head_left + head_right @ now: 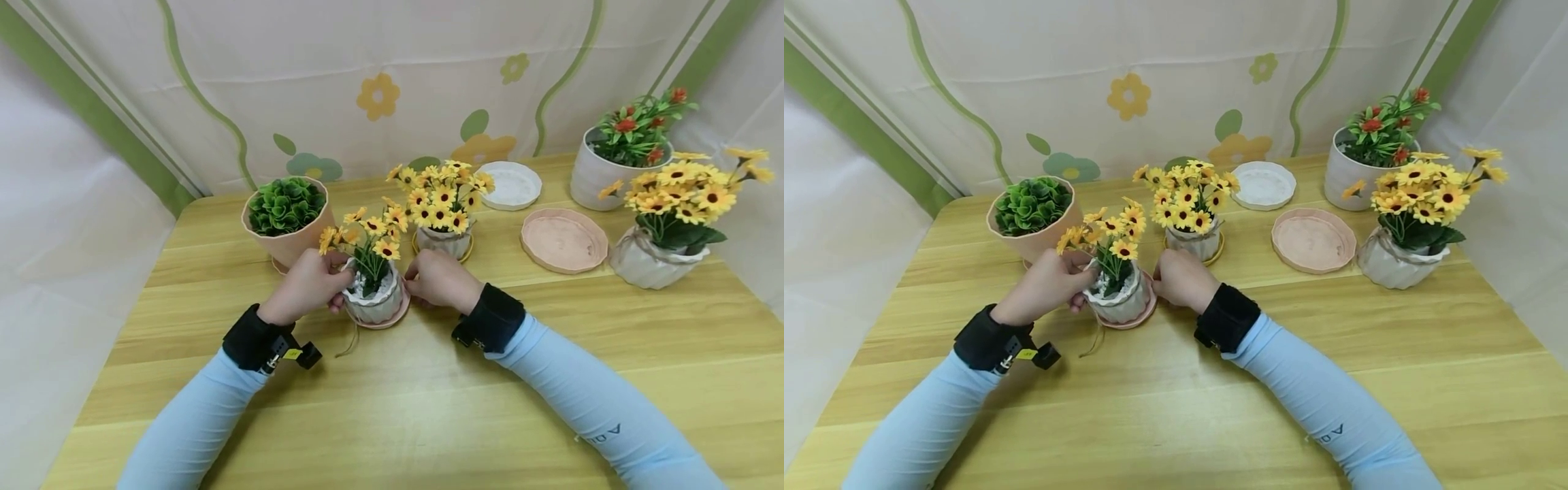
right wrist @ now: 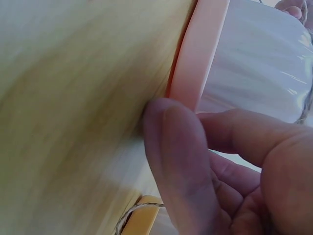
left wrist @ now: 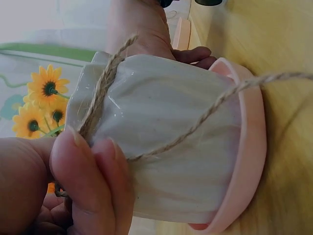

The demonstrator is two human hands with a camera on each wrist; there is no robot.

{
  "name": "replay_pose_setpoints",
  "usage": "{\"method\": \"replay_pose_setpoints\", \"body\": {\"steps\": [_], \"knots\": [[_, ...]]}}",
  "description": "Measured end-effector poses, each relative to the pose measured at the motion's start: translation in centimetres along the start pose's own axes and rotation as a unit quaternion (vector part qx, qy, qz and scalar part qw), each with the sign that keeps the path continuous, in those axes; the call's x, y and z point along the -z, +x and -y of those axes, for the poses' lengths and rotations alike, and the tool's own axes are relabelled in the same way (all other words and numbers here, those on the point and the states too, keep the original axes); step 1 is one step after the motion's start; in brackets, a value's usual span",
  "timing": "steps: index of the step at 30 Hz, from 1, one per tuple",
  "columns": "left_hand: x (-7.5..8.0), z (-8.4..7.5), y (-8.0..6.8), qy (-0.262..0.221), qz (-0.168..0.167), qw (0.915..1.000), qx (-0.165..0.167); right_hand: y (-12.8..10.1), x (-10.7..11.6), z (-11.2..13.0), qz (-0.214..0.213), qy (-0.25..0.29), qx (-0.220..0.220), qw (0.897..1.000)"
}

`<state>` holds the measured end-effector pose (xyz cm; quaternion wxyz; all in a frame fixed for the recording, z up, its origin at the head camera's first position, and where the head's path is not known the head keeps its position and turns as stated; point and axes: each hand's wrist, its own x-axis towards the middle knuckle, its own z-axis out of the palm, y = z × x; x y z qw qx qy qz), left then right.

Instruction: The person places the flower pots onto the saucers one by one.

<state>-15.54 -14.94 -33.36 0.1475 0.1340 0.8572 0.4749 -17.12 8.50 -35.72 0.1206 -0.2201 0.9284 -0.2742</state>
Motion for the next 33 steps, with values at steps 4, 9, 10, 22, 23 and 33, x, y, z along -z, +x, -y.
{"method": "replay_pose_setpoints", "body": {"steps": [4, 9, 10, 22, 23, 33], "knots": [[0.0, 0.4, 0.4, 0.012, 0.007, 0.9996, -0.023, 0.0, 0.0, 0.0, 0.001, 0.004, 0.000, 1.000], [0.1, 0.8, 1.0, 0.023, 0.019, 0.9985, -0.046, 0.0, 0.1, 0.0, 0.003, 0.003, 0.003, 1.000], [0.1, 0.8, 1.1, 0.025, 0.021, 0.9983, -0.048, 0.0, 0.1, 0.1, 0.003, 0.001, 0.004, 1.000], [0.7, 1.0, 1.1, 0.029, 0.043, 0.9982, -0.029, 0.0, 0.1, 0.0, 0.004, 0.004, 0.008, 1.000], [0.8, 1.0, 1.1, 0.030, 0.047, 0.9979, -0.031, 0.0, 0.1, 0.0, 0.005, 0.006, 0.008, 1.000], [1.6, 1.0, 0.6, 0.039, 0.061, 0.9959, -0.054, -0.1, 0.2, 0.2, 0.013, 0.020, -0.004, 1.000]]}}
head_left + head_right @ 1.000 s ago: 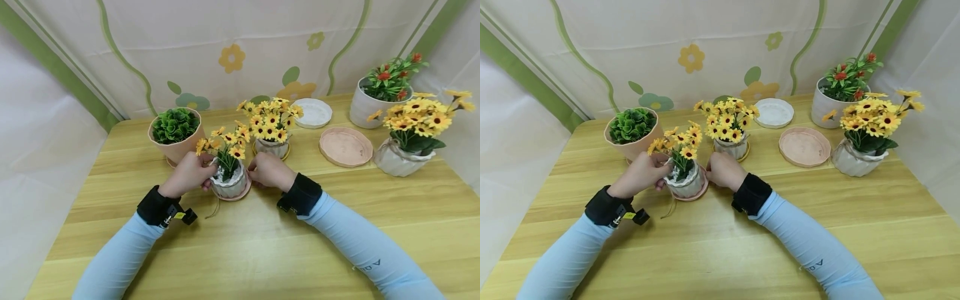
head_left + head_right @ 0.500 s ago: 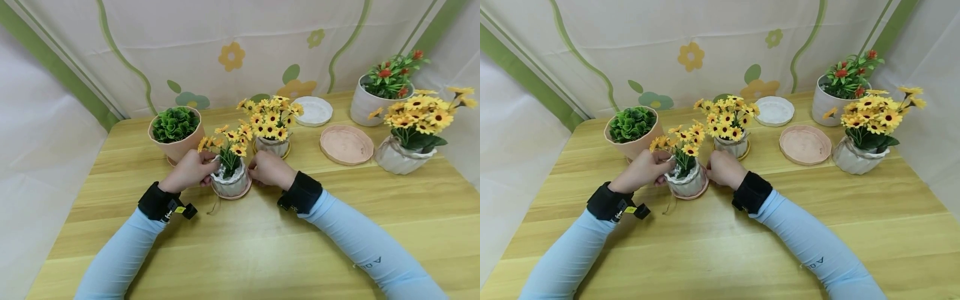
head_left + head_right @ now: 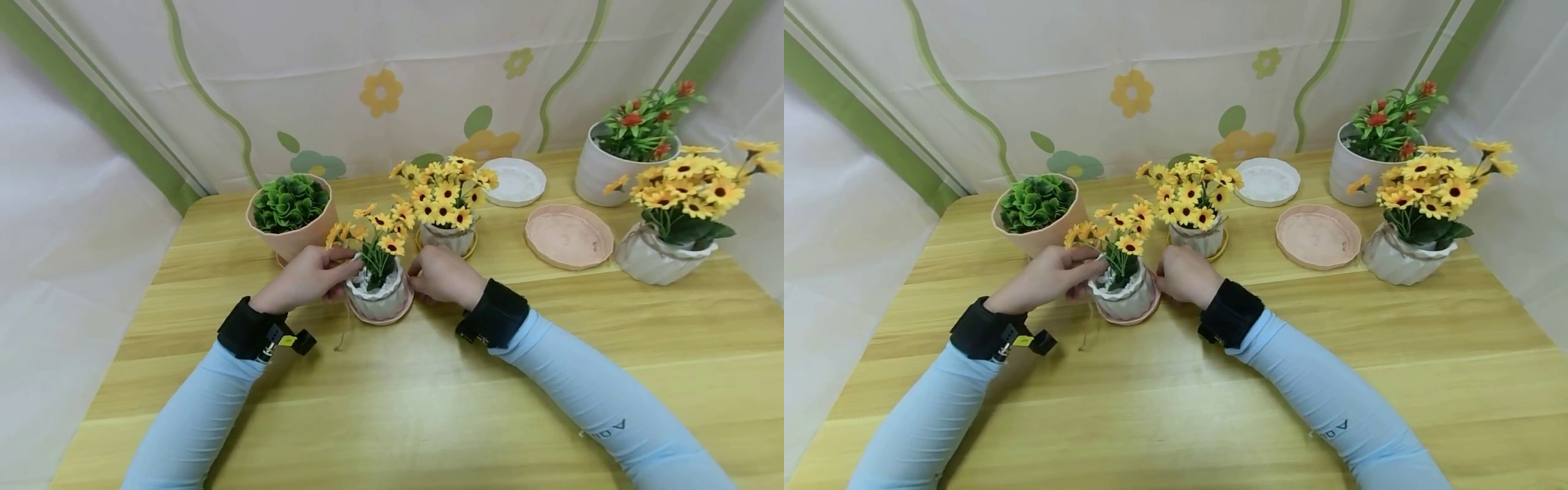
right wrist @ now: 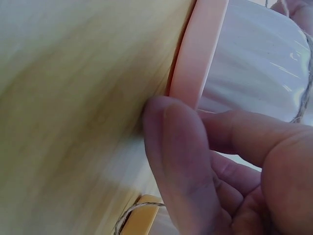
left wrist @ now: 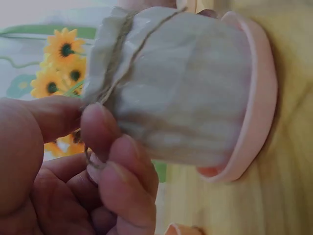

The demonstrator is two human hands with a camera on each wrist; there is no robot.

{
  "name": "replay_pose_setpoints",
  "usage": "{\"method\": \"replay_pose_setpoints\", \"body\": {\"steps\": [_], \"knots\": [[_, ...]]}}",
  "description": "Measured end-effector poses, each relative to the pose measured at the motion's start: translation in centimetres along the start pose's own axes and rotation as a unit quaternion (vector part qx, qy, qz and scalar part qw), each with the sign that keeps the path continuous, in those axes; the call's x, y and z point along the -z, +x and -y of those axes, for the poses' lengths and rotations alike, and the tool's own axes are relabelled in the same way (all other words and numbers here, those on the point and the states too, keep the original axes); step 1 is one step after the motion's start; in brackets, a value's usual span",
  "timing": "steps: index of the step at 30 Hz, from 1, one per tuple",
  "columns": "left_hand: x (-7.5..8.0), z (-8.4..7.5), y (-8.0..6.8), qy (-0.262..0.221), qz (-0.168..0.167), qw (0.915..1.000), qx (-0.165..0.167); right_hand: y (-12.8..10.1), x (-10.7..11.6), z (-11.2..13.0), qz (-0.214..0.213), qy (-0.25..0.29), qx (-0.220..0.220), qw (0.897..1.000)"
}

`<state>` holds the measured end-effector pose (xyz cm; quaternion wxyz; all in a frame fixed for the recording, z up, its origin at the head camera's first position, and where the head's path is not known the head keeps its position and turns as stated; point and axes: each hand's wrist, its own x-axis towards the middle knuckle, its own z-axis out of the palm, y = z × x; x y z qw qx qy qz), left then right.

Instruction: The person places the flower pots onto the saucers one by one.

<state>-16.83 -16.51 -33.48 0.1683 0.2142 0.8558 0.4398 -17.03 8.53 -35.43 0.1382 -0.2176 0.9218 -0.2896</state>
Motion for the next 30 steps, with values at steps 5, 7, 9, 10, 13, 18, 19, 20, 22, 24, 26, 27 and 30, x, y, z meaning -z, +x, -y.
{"method": "replay_pose_setpoints", "body": {"steps": [5, 7, 9, 10, 13, 18, 19, 20, 22, 24, 26, 27, 30], "knots": [[0.6, 0.0, -0.4, -0.004, -0.020, 0.9998, 0.005, 0.0, 0.1, 0.0, 0.001, -0.005, 0.000, 1.000], [0.7, 0.0, -0.5, -0.010, -0.024, 0.9996, 0.008, 0.0, 0.1, 0.0, 0.001, -0.005, -0.001, 1.000], [0.7, 0.0, -0.5, -0.022, -0.023, 0.9995, 0.009, 0.0, 0.1, -0.1, 0.003, -0.005, -0.004, 1.000], [0.7, 0.0, -0.5, -0.024, -0.022, 0.9994, 0.008, 0.0, 0.1, -0.1, 0.004, -0.003, -0.006, 1.000], [0.6, 0.1, -0.4, -0.024, -0.020, 0.9995, 0.007, 0.0, 0.0, -0.1, 0.006, -0.001, -0.009, 1.000], [0.5, -0.3, -0.5, 0.013, -0.032, 0.9994, 0.011, -0.1, 0.1, 0.0, 0.006, -0.003, -0.009, 1.000], [0.5, -0.7, -0.7, 0.025, -0.035, 0.9990, 0.010, -0.1, 0.1, 0.0, 0.005, -0.005, -0.007, 1.000], [0.5, -1.2, -0.9, 0.035, -0.039, 0.9985, 0.012, -0.1, 0.1, 0.0, 0.005, -0.005, -0.007, 1.000], [0.6, -1.1, -0.9, 0.057, -0.047, 0.9972, 0.014, -0.1, 0.1, 0.1, 0.004, -0.007, -0.005, 1.000], [0.7, -0.9, -0.9, 0.074, -0.053, 0.9958, 0.015, -0.2, 0.2, 0.1, 0.003, -0.008, -0.005, 1.000], [0.8, 0.2, -0.7, 0.082, -0.058, 0.9948, 0.018, -0.2, 0.3, 0.2, 0.003, -0.007, -0.007, 1.000], [0.9, 0.8, -0.6, 0.086, -0.060, 0.9943, 0.019, -0.3, 0.3, 0.3, 0.003, -0.004, -0.008, 1.000], [0.8, 1.0, -0.5, 0.101, -0.063, 0.9927, 0.021, -0.4, 0.8, 0.3, -0.001, -0.009, -0.011, 1.000]]}}
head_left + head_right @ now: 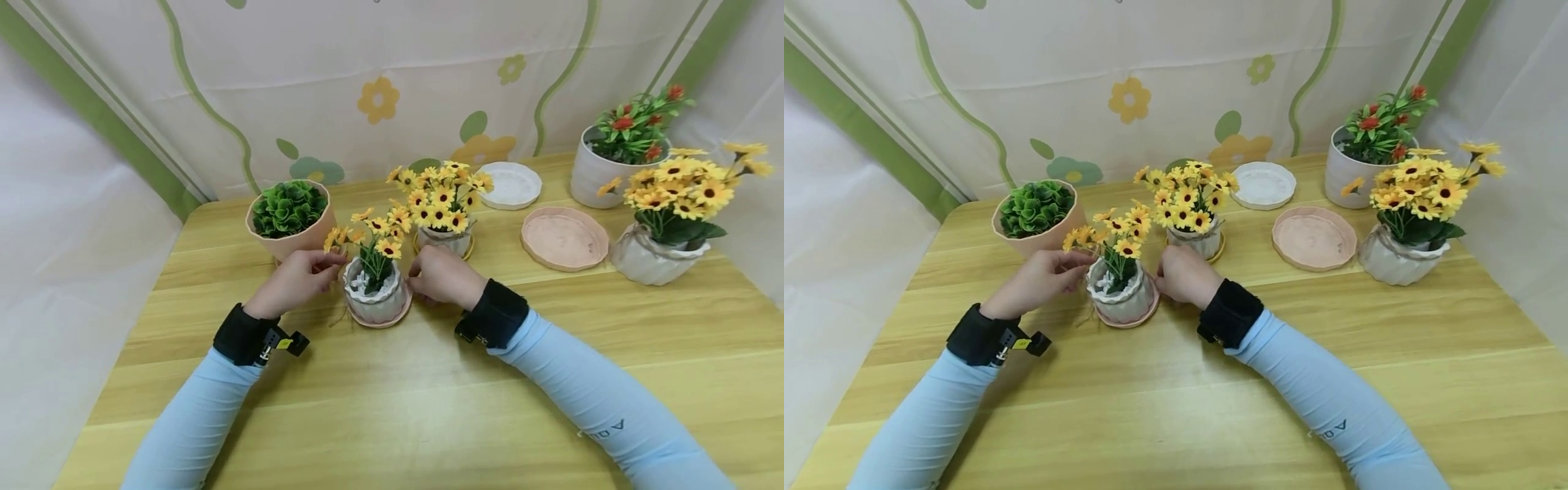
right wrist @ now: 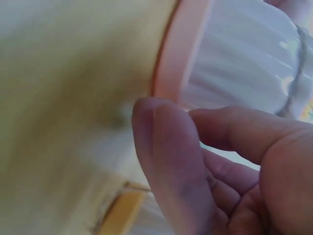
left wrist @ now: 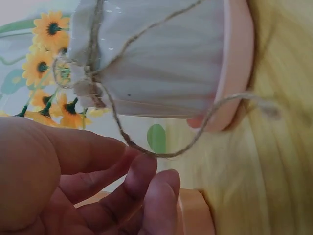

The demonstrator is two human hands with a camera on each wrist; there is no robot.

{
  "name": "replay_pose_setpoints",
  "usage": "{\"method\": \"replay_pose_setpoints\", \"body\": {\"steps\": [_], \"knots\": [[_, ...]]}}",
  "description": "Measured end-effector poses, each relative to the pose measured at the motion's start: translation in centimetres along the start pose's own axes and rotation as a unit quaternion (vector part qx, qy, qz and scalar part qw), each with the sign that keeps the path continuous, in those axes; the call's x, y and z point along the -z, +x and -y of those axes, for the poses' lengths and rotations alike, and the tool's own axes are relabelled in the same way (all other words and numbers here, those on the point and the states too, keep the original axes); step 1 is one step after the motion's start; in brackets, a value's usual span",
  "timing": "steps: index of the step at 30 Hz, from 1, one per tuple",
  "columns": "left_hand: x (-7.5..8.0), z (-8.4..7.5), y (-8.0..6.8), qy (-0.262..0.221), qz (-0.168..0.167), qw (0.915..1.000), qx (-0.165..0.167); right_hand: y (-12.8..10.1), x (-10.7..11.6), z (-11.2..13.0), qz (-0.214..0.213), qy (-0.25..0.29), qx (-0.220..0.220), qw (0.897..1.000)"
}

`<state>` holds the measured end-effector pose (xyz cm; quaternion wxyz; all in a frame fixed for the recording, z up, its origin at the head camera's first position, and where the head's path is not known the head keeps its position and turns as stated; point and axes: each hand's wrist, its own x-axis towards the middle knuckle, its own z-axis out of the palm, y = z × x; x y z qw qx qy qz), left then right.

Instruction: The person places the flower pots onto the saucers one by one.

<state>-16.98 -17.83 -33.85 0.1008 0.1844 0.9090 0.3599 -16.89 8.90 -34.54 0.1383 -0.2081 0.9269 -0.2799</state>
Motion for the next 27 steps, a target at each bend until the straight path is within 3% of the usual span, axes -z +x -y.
{"method": "replay_pose_setpoints", "body": {"steps": [6, 13, 16, 21, 24, 27], "knots": [[-0.4, 0.5, 0.1, 0.037, 0.005, 0.9992, -0.009, -1.0, 2.2, 0.5, 0.004, -0.021, 0.020, 1.000], [-0.6, 0.5, 0.0, 0.035, 0.018, 0.9992, -0.008, -3.7, 7.1, 0.7, 0.027, 0.001, 0.025, 0.999], [-0.6, 0.6, 0.1, 0.036, 0.028, 0.9990, 0.002, -5.1, 9.4, 0.2, -0.009, 0.018, 0.015, 1.000], [-0.7, 0.8, 0.3, 0.049, 0.040, 0.9979, 0.016, -6.9, 12.2, -2.2, -0.106, 0.008, -0.019, 0.994], [-0.9, 0.9, 0.3, 0.051, 0.048, 0.9974, 0.020, -7.5, 12.7, -4.3, -0.139, -0.057, -0.041, 0.988], [-0.9, 1.1, 0.3, 0.044, 0.055, 0.9973, 0.021, -7.6, 12.0, -6.7, -0.163, -0.150, -0.037, 0.974]]}}
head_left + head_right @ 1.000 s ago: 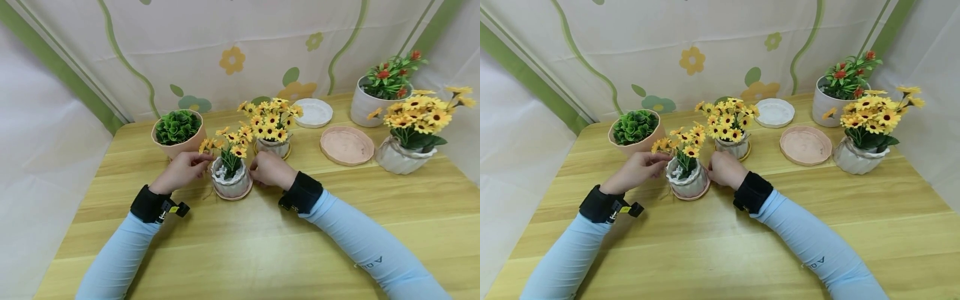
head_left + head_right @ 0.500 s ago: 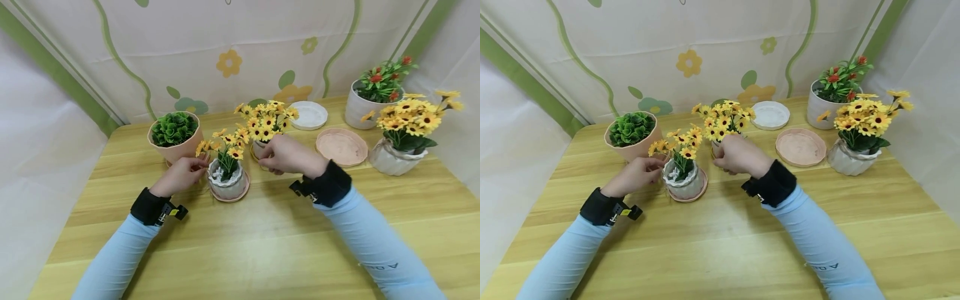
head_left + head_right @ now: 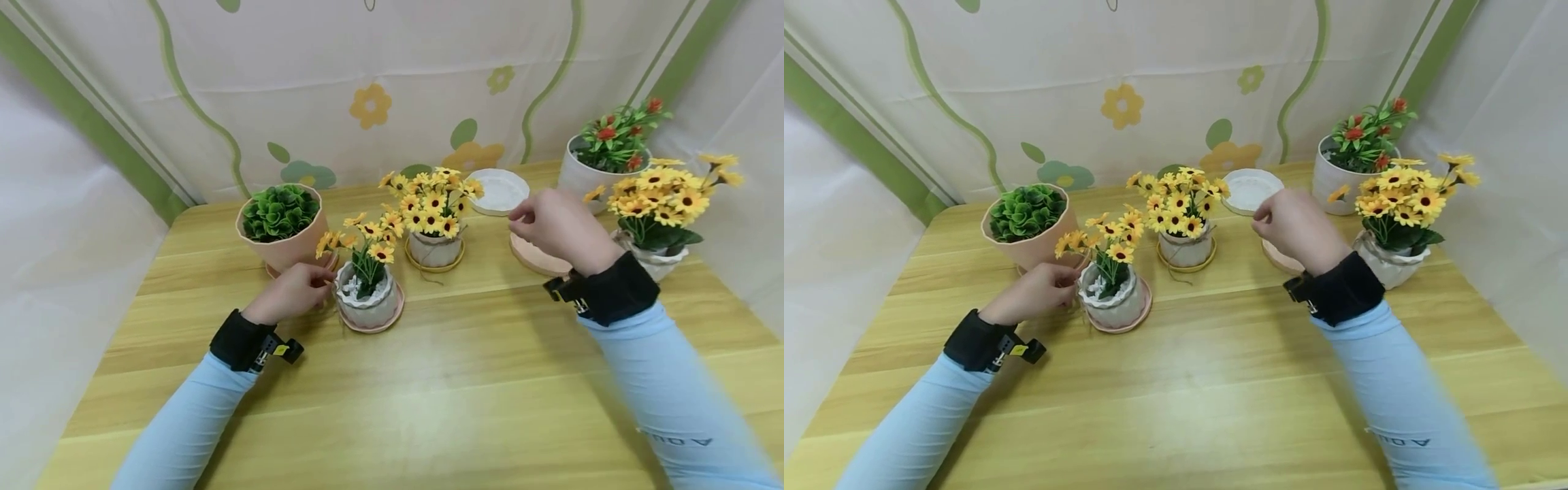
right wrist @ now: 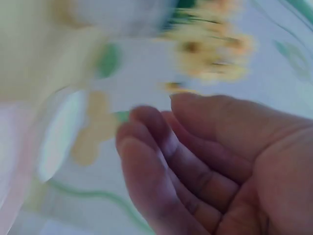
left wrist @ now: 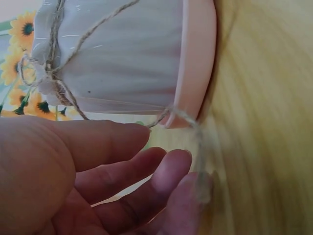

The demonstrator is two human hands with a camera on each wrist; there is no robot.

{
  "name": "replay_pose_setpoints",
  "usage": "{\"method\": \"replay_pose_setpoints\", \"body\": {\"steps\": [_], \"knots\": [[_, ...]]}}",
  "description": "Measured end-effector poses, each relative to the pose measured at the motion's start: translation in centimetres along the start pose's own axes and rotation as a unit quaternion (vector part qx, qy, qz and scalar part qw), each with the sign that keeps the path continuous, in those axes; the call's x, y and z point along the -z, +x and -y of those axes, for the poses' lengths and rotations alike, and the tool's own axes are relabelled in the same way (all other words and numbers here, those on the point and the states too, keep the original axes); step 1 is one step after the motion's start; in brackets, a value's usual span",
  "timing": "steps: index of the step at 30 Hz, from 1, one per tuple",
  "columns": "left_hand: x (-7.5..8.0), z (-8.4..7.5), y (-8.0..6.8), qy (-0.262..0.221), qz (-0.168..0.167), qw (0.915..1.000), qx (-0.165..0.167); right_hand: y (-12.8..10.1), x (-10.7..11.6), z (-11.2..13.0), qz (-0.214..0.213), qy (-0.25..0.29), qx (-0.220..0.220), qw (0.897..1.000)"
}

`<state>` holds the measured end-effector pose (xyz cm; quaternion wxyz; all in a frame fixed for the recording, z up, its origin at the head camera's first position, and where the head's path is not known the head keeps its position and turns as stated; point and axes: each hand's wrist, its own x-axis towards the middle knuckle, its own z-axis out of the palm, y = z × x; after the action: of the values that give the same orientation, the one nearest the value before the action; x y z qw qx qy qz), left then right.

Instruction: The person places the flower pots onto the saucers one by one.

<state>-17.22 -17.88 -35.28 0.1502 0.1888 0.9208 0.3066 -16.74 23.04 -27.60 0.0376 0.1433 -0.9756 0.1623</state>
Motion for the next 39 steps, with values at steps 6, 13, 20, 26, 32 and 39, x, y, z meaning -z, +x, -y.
{"method": "replay_pose_setpoints", "body": {"steps": [6, 13, 20, 26, 32, 39], "knots": [[-0.3, 0.3, 0.2, -0.012, 0.008, 0.9999, -0.005, -1.3, -2.5, -3.5, 0.009, -0.076, -0.009, 0.997], [-0.4, 0.4, 0.3, -0.020, 0.024, 0.9995, 0.001, -2.3, -3.9, -5.1, 0.032, -0.076, 0.027, 0.996], [-0.6, 0.2, 0.4, -0.021, 0.021, 0.9995, -0.003, -2.6, -5.1, -5.1, 0.006, -0.102, 0.078, 0.992], [-0.7, 0.1, 0.4, -0.025, 0.018, 0.9995, -0.005, -2.8, -5.8, -4.7, -0.032, -0.129, 0.082, 0.988], [-0.7, 0.2, 0.4, -0.018, 0.019, 0.9996, -0.013, -2.7, -6.0, -3.7, -0.031, -0.121, 0.057, 0.990], [-0.7, 0.2, 0.4, -0.020, 0.019, 0.9995, -0.015, -2.6, -6.7, -2.7, -0.051, -0.133, 0.094, 0.985]]}}
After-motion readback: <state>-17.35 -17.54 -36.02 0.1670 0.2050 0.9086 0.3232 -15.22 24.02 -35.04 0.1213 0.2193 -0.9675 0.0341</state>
